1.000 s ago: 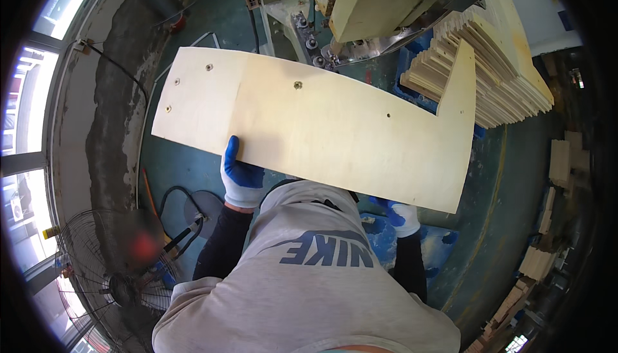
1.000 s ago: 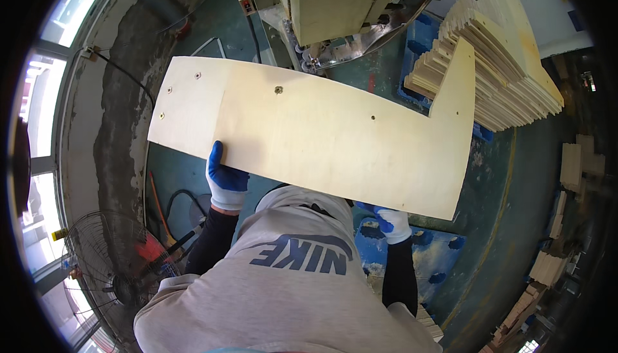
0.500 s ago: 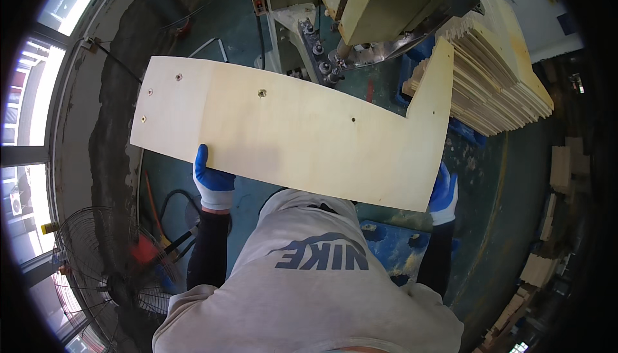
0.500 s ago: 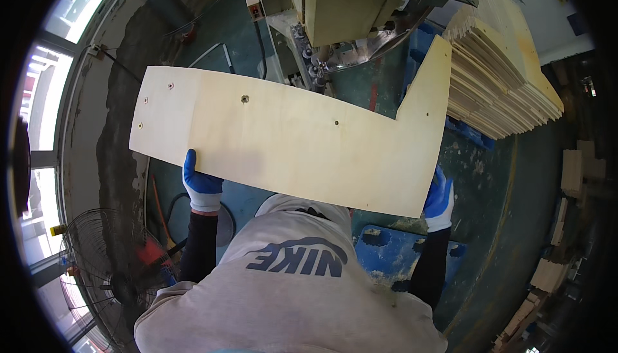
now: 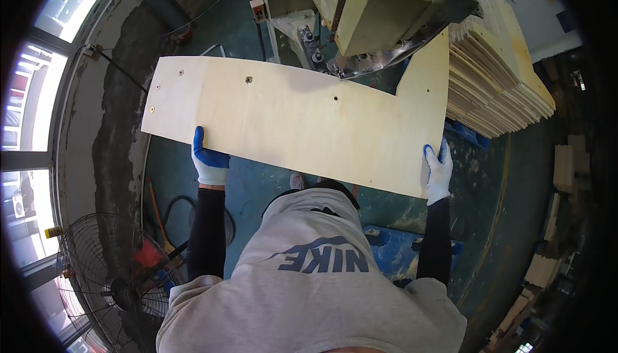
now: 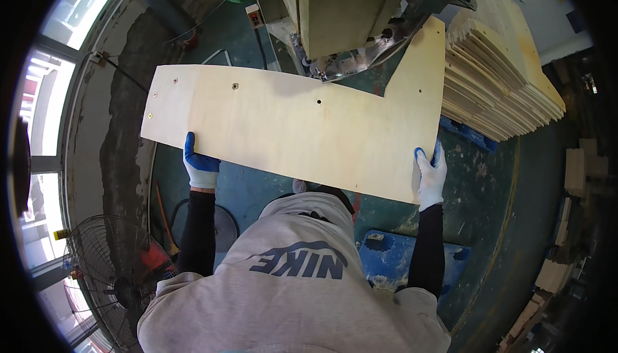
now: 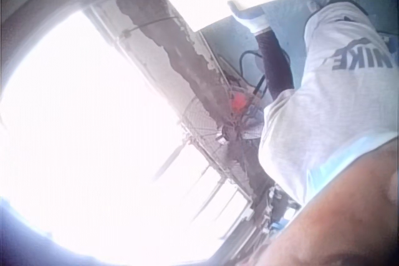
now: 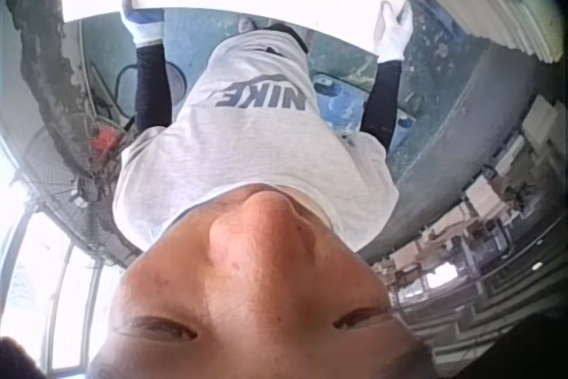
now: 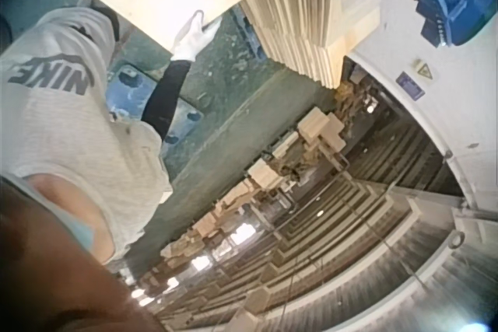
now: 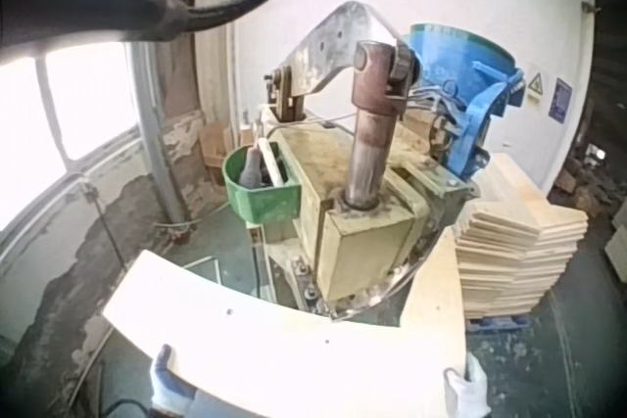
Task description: The person places a wooden board onto a machine which fastens metal hardware into pre-drilled holes. The person picks up the board from a stack, positions it under the machine for several cycles, then places the finished board onto a separate stack.
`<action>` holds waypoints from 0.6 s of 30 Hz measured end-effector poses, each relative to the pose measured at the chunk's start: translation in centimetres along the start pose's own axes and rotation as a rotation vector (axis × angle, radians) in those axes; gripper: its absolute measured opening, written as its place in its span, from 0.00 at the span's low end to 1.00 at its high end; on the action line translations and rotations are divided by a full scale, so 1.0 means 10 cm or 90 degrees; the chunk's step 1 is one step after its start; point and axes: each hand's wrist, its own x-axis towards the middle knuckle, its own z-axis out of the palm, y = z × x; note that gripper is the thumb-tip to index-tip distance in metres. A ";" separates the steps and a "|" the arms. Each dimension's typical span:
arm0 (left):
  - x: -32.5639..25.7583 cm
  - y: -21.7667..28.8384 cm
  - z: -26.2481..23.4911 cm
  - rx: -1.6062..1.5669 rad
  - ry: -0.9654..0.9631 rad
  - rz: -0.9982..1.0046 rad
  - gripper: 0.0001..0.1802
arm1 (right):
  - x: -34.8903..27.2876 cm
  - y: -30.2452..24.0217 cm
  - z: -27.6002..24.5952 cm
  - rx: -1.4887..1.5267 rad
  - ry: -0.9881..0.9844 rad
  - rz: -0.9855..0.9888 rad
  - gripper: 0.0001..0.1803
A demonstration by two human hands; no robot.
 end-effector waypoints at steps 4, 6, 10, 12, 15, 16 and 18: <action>0.02 -0.02 0.05 0.004 -0.011 0.003 0.28 | 0.01 -0.06 0.01 -0.015 0.015 0.010 0.32; 0.05 -0.01 0.11 0.013 -0.035 0.001 0.29 | 0.06 -0.08 0.01 -0.022 0.014 0.017 0.33; 0.29 0.00 0.15 0.035 -0.002 -0.007 0.29 | 0.30 -0.14 0.14 -0.061 -0.014 -0.022 0.31; 0.44 -0.01 0.16 0.051 -0.004 -0.013 0.29 | 0.47 -0.14 0.12 -0.050 -0.044 -0.007 0.31; 0.46 -0.03 0.21 0.070 -0.017 -0.012 0.29 | 0.57 -0.11 0.11 -0.038 -0.048 0.003 0.31; 0.42 -0.02 0.21 0.076 -0.024 -0.015 0.29 | 0.57 -0.11 0.13 -0.042 -0.049 0.016 0.31; 0.45 -0.04 0.09 0.090 -0.014 0.013 0.29 | 0.52 -0.09 0.16 -0.053 -0.047 0.027 0.31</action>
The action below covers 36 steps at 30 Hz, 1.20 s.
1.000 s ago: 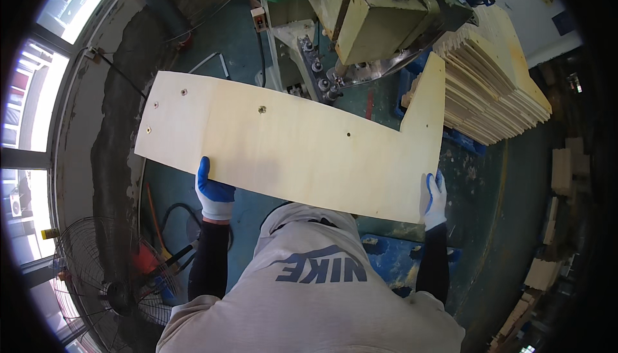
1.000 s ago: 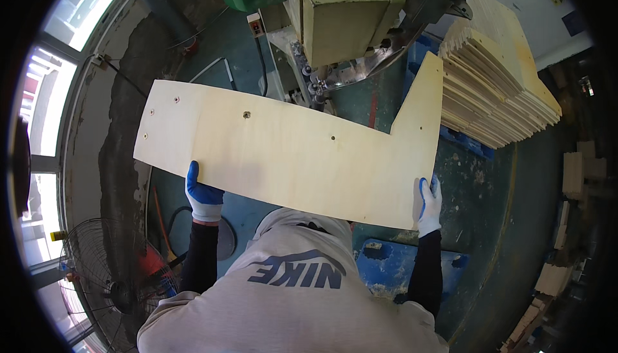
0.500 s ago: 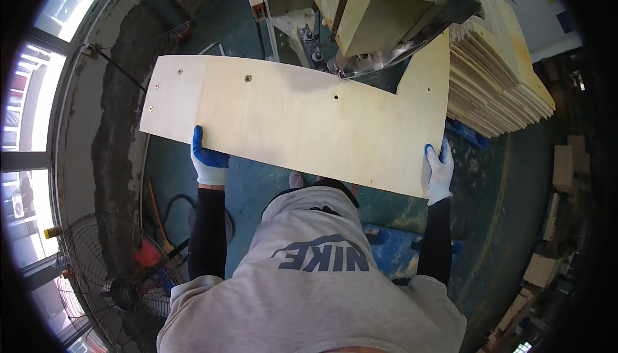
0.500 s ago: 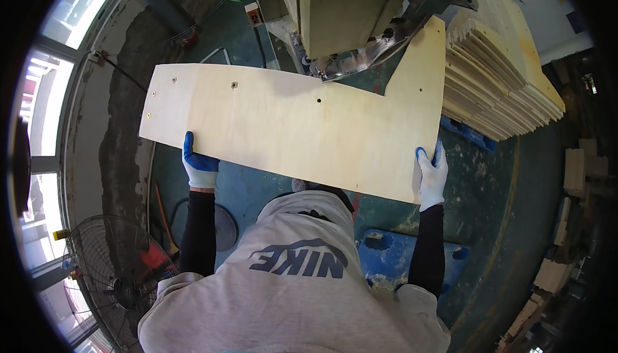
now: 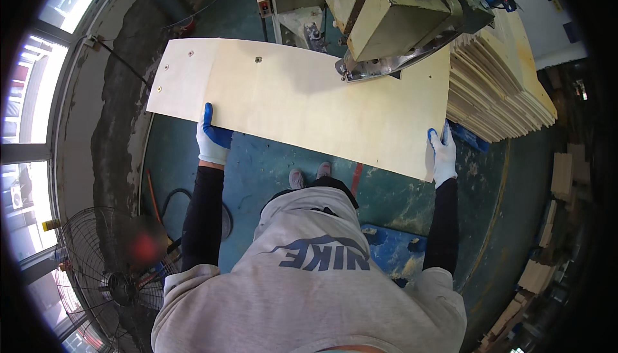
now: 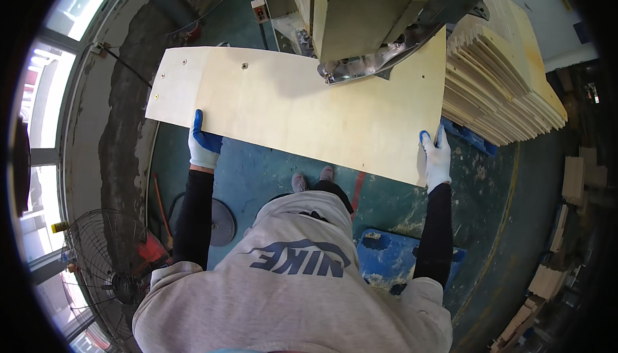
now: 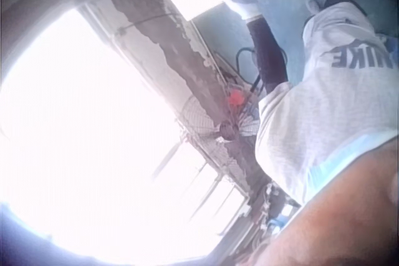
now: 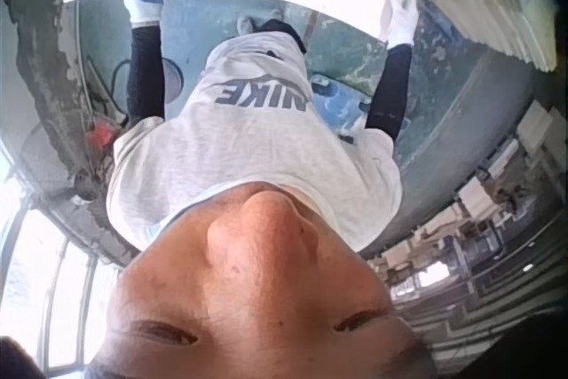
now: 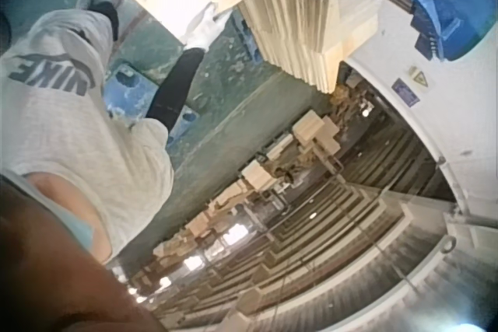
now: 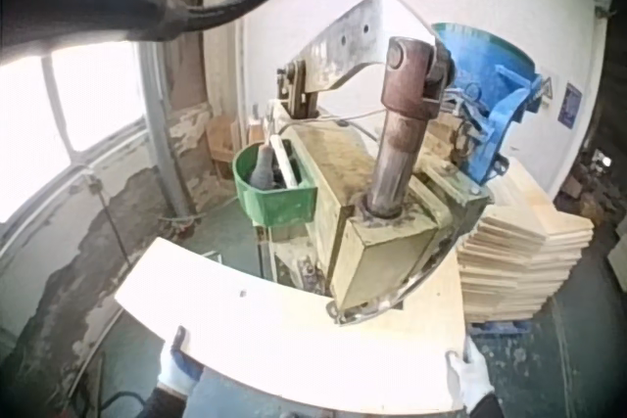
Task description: The person places a wooden board onto a machine which fastens metal hardware into pre-drilled holes. The person picks up the board from a stack, positions it under the machine for several cycles, then places the finished board onto a separate stack.
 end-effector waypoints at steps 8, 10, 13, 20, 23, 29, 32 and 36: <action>0.00 0.03 0.12 0.007 -0.013 0.002 0.31 | -0.02 0.08 0.00 -0.023 0.029 -0.004 0.32; 0.05 0.01 0.08 -0.015 -0.012 -0.005 0.30 | 0.02 0.04 -0.02 0.004 0.015 0.008 0.32; 0.11 -0.07 -0.03 -0.010 -0.005 0.021 0.29 | -0.01 0.10 -0.05 0.039 0.005 0.000 0.30; 0.12 0.09 -0.05 0.001 0.014 0.037 0.29 | 0.01 0.02 0.02 0.003 -0.010 0.017 0.28; -0.17 0.09 0.14 -0.067 -0.019 -0.040 0.25 | 0.16 0.14 -0.15 0.051 -0.080 0.051 0.25; -0.63 -0.72 0.79 -0.121 0.027 -0.152 0.16 | 0.31 -0.08 -0.26 0.086 -0.016 0.076 0.25; -0.79 -0.53 0.36 -0.166 0.029 -0.129 0.14 | 0.14 -0.07 -0.07 0.017 -0.038 0.040 0.20; -1.08 -0.18 -0.14 -0.112 0.084 -0.015 0.15 | -0.33 0.23 0.48 0.116 -0.080 0.031 0.13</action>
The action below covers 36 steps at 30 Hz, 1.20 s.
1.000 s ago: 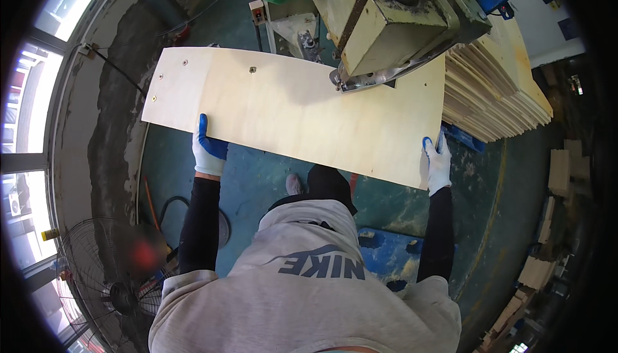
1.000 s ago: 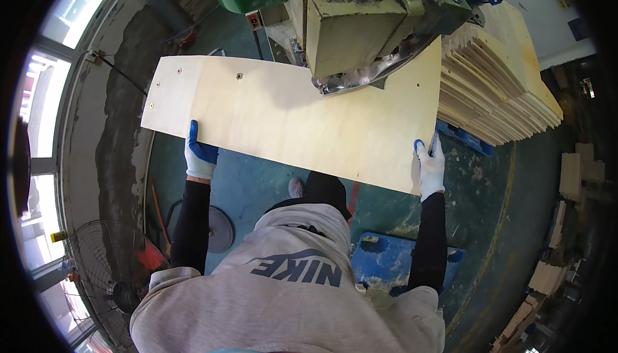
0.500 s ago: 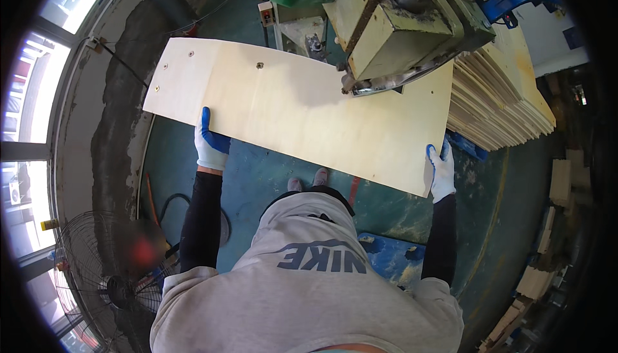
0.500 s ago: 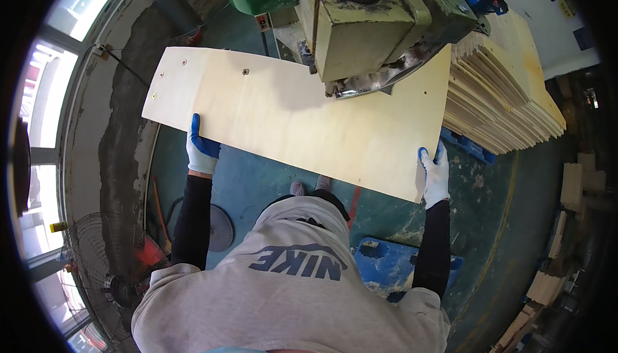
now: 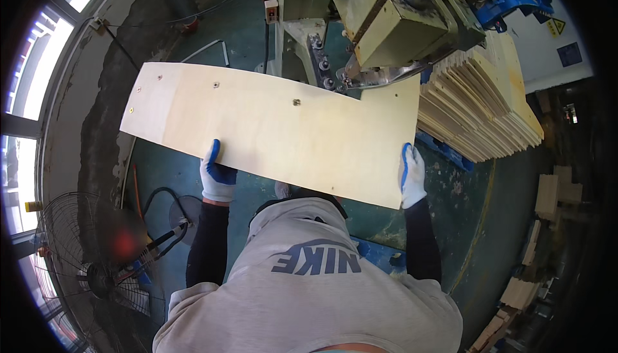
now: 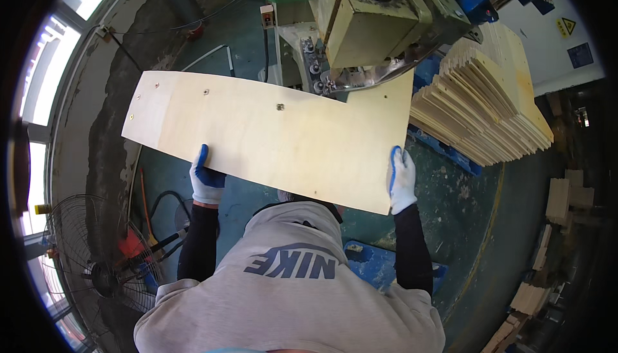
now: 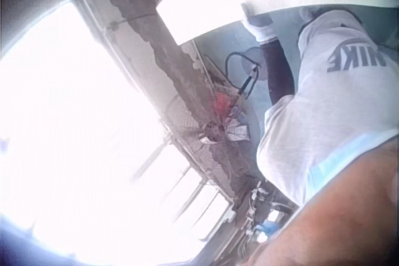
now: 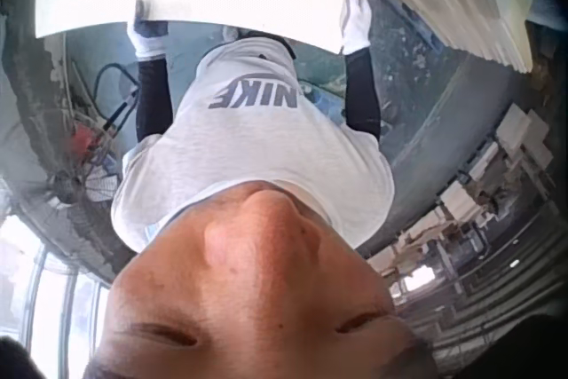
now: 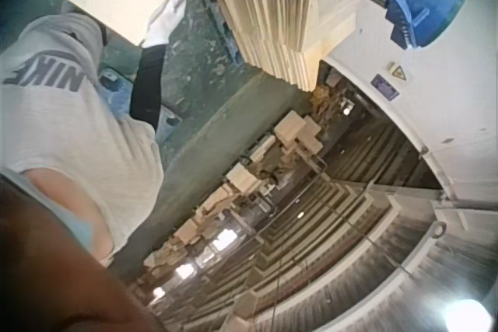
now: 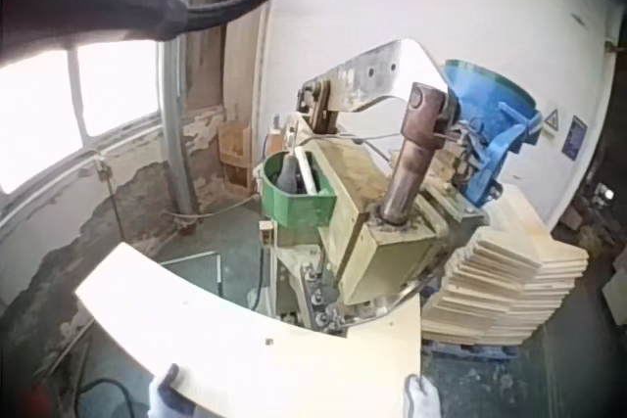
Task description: The person places a wooden board onto a machine which fastens metal hardware into pre-drilled holes. The person picks up the board from a stack, positions it under the machine for several cycles, then places the finished board onto a separate stack.
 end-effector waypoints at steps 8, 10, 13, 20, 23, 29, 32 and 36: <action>-0.03 0.22 0.10 0.052 -0.030 0.115 0.22 | -0.49 0.27 0.58 0.043 0.029 0.034 0.13; 0.03 0.24 0.10 0.045 -0.040 0.122 0.24 | -0.56 0.24 0.65 0.059 0.040 0.036 0.13; 0.04 0.26 0.12 0.040 -0.052 0.129 0.24 | -0.63 0.25 0.69 0.046 0.035 0.016 0.14; -0.29 -0.10 0.41 -0.038 -0.078 0.015 0.22 | -0.66 0.20 1.12 0.080 0.011 -0.013 0.16; -0.22 -0.41 0.29 -0.038 -0.007 -0.010 0.19 | -0.57 0.29 1.34 0.047 0.002 -0.031 0.14; 0.04 -0.20 0.40 0.120 0.008 0.073 0.21 | -0.65 0.29 1.56 0.033 -0.041 -0.010 0.22; 0.12 -0.05 0.38 0.162 0.026 0.086 0.20 | -0.59 0.32 1.60 0.067 -0.084 0.050 0.20; 0.31 0.04 0.35 0.165 0.026 0.059 0.19 | -0.48 0.39 1.64 0.139 -0.094 0.077 0.18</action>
